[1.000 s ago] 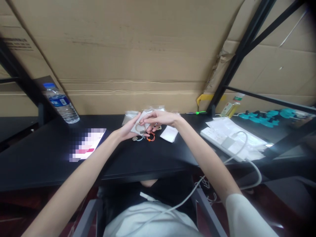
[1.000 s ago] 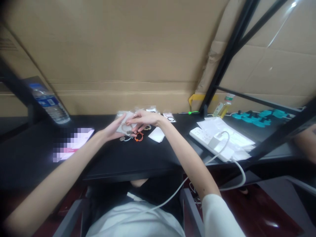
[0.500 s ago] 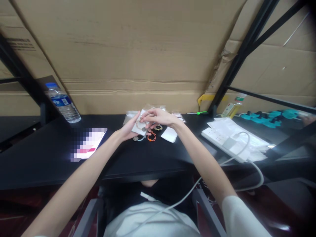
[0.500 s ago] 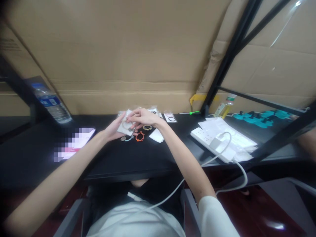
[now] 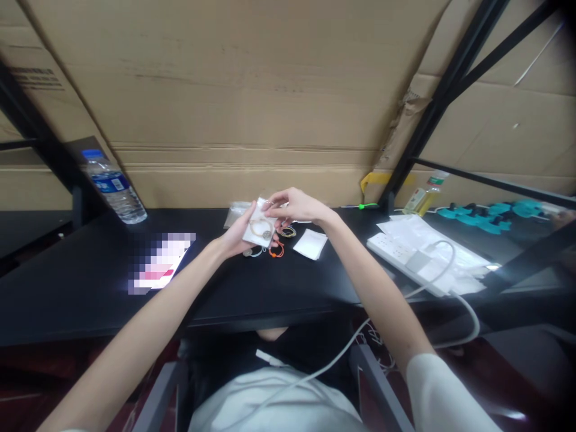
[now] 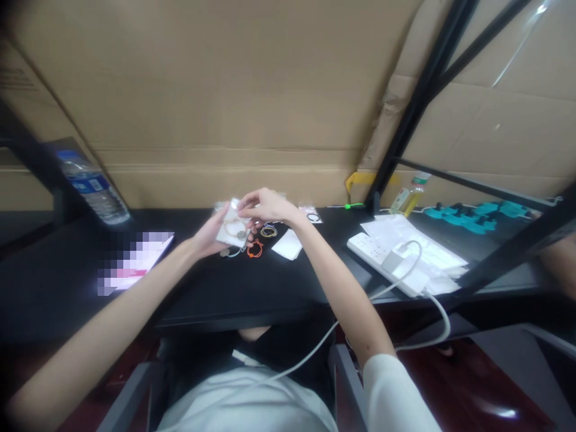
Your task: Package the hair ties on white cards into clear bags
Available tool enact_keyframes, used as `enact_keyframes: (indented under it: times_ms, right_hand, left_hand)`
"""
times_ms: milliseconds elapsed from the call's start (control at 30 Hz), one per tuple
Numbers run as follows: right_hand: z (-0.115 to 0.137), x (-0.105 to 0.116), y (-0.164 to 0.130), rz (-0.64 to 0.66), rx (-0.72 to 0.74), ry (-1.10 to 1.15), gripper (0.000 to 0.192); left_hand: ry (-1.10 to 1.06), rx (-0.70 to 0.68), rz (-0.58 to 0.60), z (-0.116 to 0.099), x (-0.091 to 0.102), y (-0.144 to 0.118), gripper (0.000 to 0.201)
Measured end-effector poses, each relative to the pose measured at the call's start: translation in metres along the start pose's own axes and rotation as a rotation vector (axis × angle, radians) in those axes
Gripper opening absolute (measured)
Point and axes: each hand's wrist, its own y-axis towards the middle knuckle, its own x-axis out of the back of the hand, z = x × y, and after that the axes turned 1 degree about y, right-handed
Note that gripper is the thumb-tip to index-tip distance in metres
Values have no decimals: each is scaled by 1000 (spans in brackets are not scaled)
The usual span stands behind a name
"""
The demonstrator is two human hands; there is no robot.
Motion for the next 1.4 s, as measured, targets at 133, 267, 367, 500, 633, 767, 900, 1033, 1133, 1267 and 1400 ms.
enact_keyframes:
  times_ms: [133, 267, 367, 500, 633, 767, 900, 1033, 1133, 1267, 1400]
  right_hand:
    - [0, 4, -3, 1, -20, -27, 28]
    - [1, 4, -3, 49, -45, -15, 33]
    - [1, 3, -1, 81, -54, 15, 36]
    - [0, 4, 1, 120, -51, 56, 36]
    - [0, 7, -1, 106, 19, 24, 31]
    - [-5, 10, -2, -119, 176, -153, 27]
    - [-19, 10, -2, -374, 286, -267, 29]
    - [-37, 8, -5, -420, 277, -236, 38]
    - [-47, 3, -6, -410, 205, -88, 59]
    - [-58, -5, -2, -434, 132, 112, 59]
    - [-61, -13, 0, -467, 150, 167, 33]
  left_hand:
    - [17, 12, -5, 0, 0, -1, 62]
    - [30, 22, -10, 2, 1, -1, 60]
    - [30, 14, -12, 3, 1, -1, 59]
    - [35, 22, -7, 1, -2, -2, 61]
    - [47, 29, 11, 0, -4, -2, 70]
    - [102, 35, -44, 0, -3, -3, 72]
    - [165, 65, -104, 3, -2, -4, 50]
    - [200, 70, -238, 6, 2, -2, 42]
    - [249, 80, -305, 9, 5, 0, 41]
    - [342, 56, -335, 11, 6, 1, 46]
    - [482, -1, -409, 10, 4, 0, 50]
